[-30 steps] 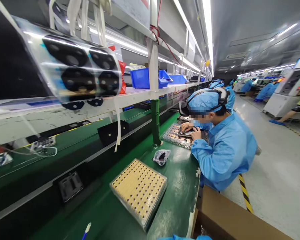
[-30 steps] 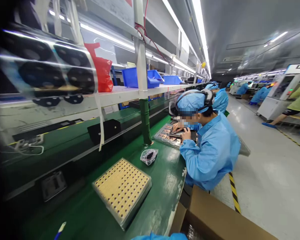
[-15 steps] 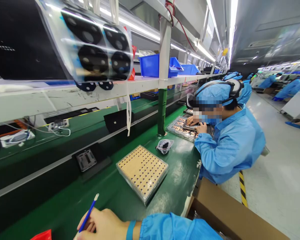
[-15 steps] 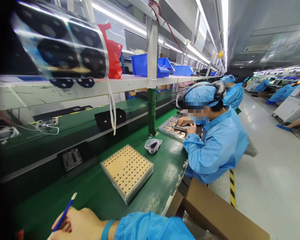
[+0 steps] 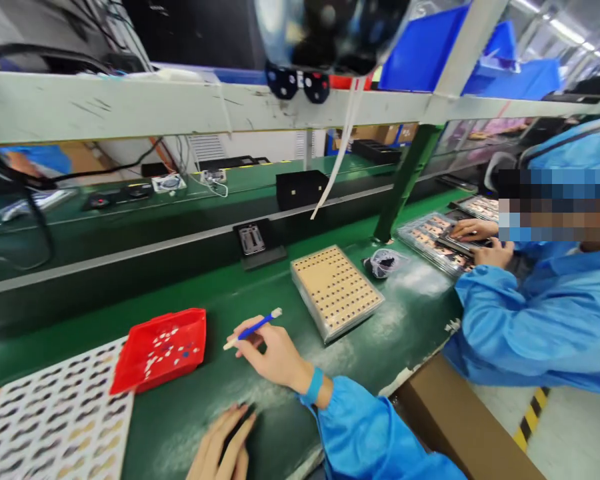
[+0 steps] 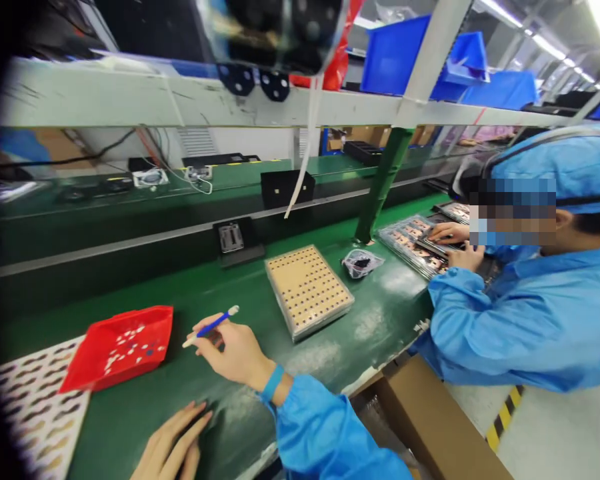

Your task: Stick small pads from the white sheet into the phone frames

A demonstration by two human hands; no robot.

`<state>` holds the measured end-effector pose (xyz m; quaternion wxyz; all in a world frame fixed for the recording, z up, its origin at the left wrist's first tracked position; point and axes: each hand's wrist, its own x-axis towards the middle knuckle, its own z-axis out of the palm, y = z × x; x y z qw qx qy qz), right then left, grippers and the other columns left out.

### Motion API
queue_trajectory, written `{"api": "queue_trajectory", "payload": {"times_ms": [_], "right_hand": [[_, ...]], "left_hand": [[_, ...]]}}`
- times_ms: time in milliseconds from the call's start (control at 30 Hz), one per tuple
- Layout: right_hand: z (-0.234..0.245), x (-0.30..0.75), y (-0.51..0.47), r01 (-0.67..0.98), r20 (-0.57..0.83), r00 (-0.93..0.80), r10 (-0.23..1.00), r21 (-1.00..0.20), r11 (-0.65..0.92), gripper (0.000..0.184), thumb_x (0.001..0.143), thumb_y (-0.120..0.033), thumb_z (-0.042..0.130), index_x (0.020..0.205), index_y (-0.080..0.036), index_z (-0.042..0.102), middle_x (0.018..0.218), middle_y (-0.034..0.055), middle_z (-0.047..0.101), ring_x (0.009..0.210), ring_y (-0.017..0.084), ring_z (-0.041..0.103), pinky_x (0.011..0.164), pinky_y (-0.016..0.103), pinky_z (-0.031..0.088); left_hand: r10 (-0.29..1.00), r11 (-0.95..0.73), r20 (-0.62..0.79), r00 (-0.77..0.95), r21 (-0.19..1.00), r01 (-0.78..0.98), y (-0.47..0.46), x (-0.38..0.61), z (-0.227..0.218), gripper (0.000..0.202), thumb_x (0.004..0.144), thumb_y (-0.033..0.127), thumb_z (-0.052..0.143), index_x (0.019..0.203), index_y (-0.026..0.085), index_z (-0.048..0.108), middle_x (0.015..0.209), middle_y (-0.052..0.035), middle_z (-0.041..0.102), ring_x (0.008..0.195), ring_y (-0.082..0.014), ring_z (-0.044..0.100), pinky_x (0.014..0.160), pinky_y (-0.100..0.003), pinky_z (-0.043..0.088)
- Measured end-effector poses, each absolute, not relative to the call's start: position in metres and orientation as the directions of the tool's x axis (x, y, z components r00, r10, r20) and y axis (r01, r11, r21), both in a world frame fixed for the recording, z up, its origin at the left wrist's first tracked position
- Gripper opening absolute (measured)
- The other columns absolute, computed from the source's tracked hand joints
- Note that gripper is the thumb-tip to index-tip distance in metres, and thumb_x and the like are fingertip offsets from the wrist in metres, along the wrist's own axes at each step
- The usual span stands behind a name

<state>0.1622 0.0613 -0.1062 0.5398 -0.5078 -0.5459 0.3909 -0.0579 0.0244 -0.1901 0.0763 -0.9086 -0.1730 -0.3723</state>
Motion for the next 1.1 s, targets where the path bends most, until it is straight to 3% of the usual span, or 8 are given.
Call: {"api": "queue_trajectory", "payload": {"times_ms": [133, 267, 367, 533, 667, 800, 933, 1100], "right_hand": [[-0.061, 0.218, 0.014, 0.336, 0.480, 0.272, 0.834, -0.860, 0.385, 0.019, 0.105, -0.037, 0.069, 0.115, -0.023, 0.078, 0.109, 0.0089, 0.084, 0.087, 0.023, 0.082, 0.082, 0.033, 0.067], [-0.029, 0.306, 0.004, 0.699, 0.517, 0.491, 0.701, -0.714, 0.037, 0.033, 0.109, -0.048, 0.055, 0.119, -0.023, 0.075, 0.101, 0.0090, 0.083, 0.083, 0.024, 0.080, 0.076, 0.034, 0.063], [-0.026, 0.354, 0.021, 0.775, 0.509, 0.484, 0.712, -0.627, -0.080, 0.029, 0.101, -0.048, 0.059, 0.104, -0.023, 0.073, 0.085, 0.0091, 0.080, 0.079, 0.029, 0.077, 0.069, 0.035, 0.057], [-0.036, 0.364, 0.041, 0.837, 0.517, 0.437, 0.736, -0.533, -0.123, 0.023, 0.091, -0.047, 0.063, 0.085, -0.025, 0.069, 0.071, 0.0089, 0.074, 0.069, 0.030, 0.071, 0.062, 0.034, 0.048], [-0.033, 0.344, 0.027, 0.854, 0.571, 0.411, 0.710, -0.513, -0.082, 0.036, 0.099, -0.056, 0.056, 0.092, -0.024, 0.071, 0.082, 0.0114, 0.078, 0.074, 0.029, 0.074, 0.067, 0.035, 0.051], [-0.030, 0.331, 0.012, 0.820, 0.611, 0.446, 0.654, -0.572, -0.024, 0.038, 0.100, -0.059, 0.065, 0.103, -0.023, 0.076, 0.082, 0.0082, 0.078, 0.069, 0.025, 0.072, 0.066, 0.035, 0.054], [-0.034, 0.328, 0.015, 0.567, 0.452, 0.626, 0.636, -0.823, 0.028, 0.049, 0.084, -0.069, 0.081, 0.099, -0.023, 0.075, 0.077, 0.0063, 0.078, 0.067, 0.026, 0.073, 0.058, 0.033, 0.052], [-0.036, 0.333, 0.022, 0.358, 0.326, 0.684, 0.653, -0.929, 0.089, 0.062, 0.078, -0.078, 0.084, 0.099, -0.022, 0.068, 0.080, 0.0071, 0.078, 0.074, 0.029, 0.080, 0.050, 0.028, 0.051]], "left_hand": [[0.273, -0.911, 0.690, 0.670, -0.039, 0.411, 0.023, -0.052, -0.193, 0.035, 0.101, 0.010, 0.054, 0.128, 0.020, 0.075, 0.122, -0.0085, 0.081, 0.111, -0.0194, 0.078, 0.101, -0.024, 0.061], [0.315, -0.913, 0.682, 0.660, 0.027, 0.408, 0.016, -0.047, -0.190, 0.036, 0.102, 0.012, 0.054, 0.131, 0.021, 0.074, 0.127, -0.0085, 0.080, 0.116, -0.0205, 0.078, 0.102, -0.024, 0.061], [0.323, -0.920, 0.696, 0.641, 0.072, 0.385, 0.014, -0.042, -0.185, 0.037, 0.102, 0.010, 0.053, 0.130, 0.020, 0.075, 0.125, -0.0082, 0.081, 0.115, -0.0199, 0.078, 0.104, -0.022, 0.060], [0.386, -0.903, 0.713, 0.585, 0.163, 0.398, 0.009, -0.035, -0.178, 0.037, 0.101, 0.006, 0.054, 0.129, 0.019, 0.075, 0.123, -0.0076, 0.081, 0.118, -0.0189, 0.077, 0.107, -0.021, 0.058], [0.457, -0.867, 0.719, 0.523, 0.228, 0.443, 0.000, -0.029, -0.173, 0.037, 0.102, 0.004, 0.051, 0.128, 0.019, 0.073, 0.123, -0.0073, 0.081, 0.120, -0.0192, 0.076, 0.108, -0.023, 0.058], [0.523, -0.830, 0.720, 0.456, 0.309, 0.464, -0.001, -0.023, -0.163, 0.037, 0.102, 0.003, 0.049, 0.125, 0.020, 0.072, 0.119, -0.0058, 0.081, 0.117, -0.0179, 0.077, 0.105, -0.022, 0.059], [0.579, -0.797, 0.729, 0.365, 0.412, 0.442, -0.002, -0.020, -0.150, 0.034, 0.103, 0.005, 0.050, 0.121, 0.023, 0.073, 0.113, -0.0040, 0.082, 0.110, -0.0177, 0.078, 0.097, -0.021, 0.062], [0.679, -0.734, 0.661, 0.318, 0.598, 0.322, -0.007, 0.003, -0.115, 0.029, 0.106, 0.010, 0.052, 0.116, 0.026, 0.074, 0.108, -0.0027, 0.081, 0.101, -0.0168, 0.078, 0.093, -0.022, 0.062]]}}
